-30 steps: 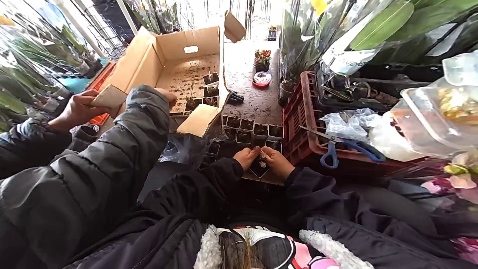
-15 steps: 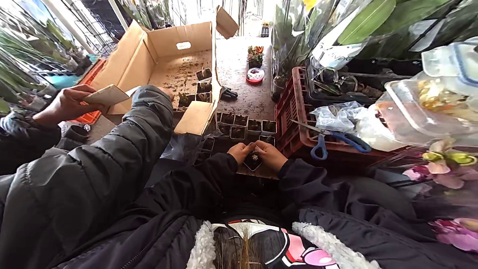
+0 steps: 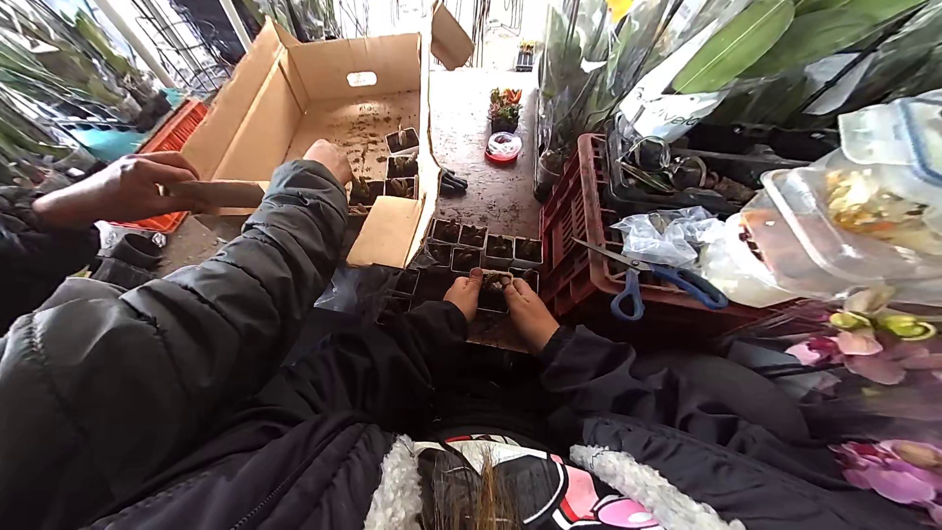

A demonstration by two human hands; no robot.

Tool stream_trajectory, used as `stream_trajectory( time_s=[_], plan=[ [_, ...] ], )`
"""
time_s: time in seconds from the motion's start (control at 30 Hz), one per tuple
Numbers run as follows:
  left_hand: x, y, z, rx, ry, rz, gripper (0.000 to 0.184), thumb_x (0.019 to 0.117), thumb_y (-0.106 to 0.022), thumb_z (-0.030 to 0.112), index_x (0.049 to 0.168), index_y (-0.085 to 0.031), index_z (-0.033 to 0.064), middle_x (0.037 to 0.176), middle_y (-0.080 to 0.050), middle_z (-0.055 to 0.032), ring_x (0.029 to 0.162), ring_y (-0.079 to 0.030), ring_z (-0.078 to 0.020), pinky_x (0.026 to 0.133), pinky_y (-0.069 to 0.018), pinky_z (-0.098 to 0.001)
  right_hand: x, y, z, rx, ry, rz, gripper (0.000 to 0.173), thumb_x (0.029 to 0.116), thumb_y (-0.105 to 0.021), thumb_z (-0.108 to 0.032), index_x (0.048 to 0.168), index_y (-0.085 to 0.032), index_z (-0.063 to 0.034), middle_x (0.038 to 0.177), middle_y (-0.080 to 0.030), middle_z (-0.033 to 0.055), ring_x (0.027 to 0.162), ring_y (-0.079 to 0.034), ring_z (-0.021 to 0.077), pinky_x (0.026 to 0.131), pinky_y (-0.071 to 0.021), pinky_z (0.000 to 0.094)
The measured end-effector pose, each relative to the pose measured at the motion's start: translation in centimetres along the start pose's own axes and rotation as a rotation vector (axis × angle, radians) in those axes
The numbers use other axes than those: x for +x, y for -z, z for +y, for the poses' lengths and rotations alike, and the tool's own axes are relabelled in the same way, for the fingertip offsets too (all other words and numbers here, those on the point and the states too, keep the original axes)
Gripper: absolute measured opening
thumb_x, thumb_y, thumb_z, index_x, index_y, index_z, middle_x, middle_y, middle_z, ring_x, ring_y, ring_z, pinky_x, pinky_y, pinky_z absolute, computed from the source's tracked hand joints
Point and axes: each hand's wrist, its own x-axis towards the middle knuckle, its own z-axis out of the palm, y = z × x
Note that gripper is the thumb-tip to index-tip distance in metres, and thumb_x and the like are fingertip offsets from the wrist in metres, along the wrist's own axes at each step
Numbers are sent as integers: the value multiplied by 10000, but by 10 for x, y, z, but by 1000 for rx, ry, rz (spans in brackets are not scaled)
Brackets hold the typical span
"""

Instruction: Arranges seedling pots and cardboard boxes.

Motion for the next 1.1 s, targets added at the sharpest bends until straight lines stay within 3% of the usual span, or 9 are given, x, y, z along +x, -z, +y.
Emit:
stream_trajectory(
  time_s=[0.27,0.5,0.67,0.83,0.93,1.0,1.1],
  plan=[
    [-8,-14,2,-71,18,53,659,1125,-257,486,1463,-411,-59,1399,-552,-313,1326,-545,-410,1110,-417,-588,2,-7,0,-137,62,103,469,1144,-261,-353,1326,-540,-24,1189,-657,230,1150,-642,361,983,-475,599],
    [-15,-20,4,-94,4,119,607,1129,-299,456,1485,-373,-30,1402,-547,-314,1323,-549,-409,1111,-415,-581,7,-5,3,-54,172,109,370,1130,-377,-254,1364,-574,-45,1220,-677,188,1167,-648,298,1027,-476,555],
    [-20,-18,9,-80,-20,118,626,1124,-273,482,1500,-356,-12,1407,-539,-320,1333,-535,-424,1104,-408,-600,11,7,0,-35,219,34,346,1130,-386,-245,1338,-587,-55,1200,-685,159,1148,-654,244,1025,-487,508],
    [-11,-3,7,-43,-137,-58,731,1108,-205,548,1505,-388,-37,1476,-504,-294,1396,-495,-383,1154,-383,-580,14,30,-4,-20,260,-118,341,1121,-406,-240,1252,-659,-52,1133,-709,91,1086,-658,139,1003,-506,411],
    [-14,12,21,89,-183,-178,692,1128,-257,481,1371,-527,-108,1349,-576,-332,1293,-552,-417,1096,-406,-595,12,40,-10,-13,263,-219,366,1114,-431,-273,1265,-678,-50,1154,-719,73,1091,-662,111,1015,-513,388],
    [-17,20,30,151,-183,-267,669,1131,-298,457,1321,-560,-128,1319,-585,-346,1268,-559,-433,1088,-405,-597,12,47,-15,-27,256,-275,355,1111,-439,-249,1266,-687,-48,1160,-722,74,1090,-663,108,1013,-512,386],
    [-23,30,35,199,-250,-392,623,1139,-282,417,1325,-586,-94,1330,-614,-282,1277,-580,-350,1109,-422,-539,13,52,-17,-6,262,-319,292,1086,-483,-187,1173,-728,-52,1062,-739,39,1001,-675,73,950,-542,345]
  ],
)
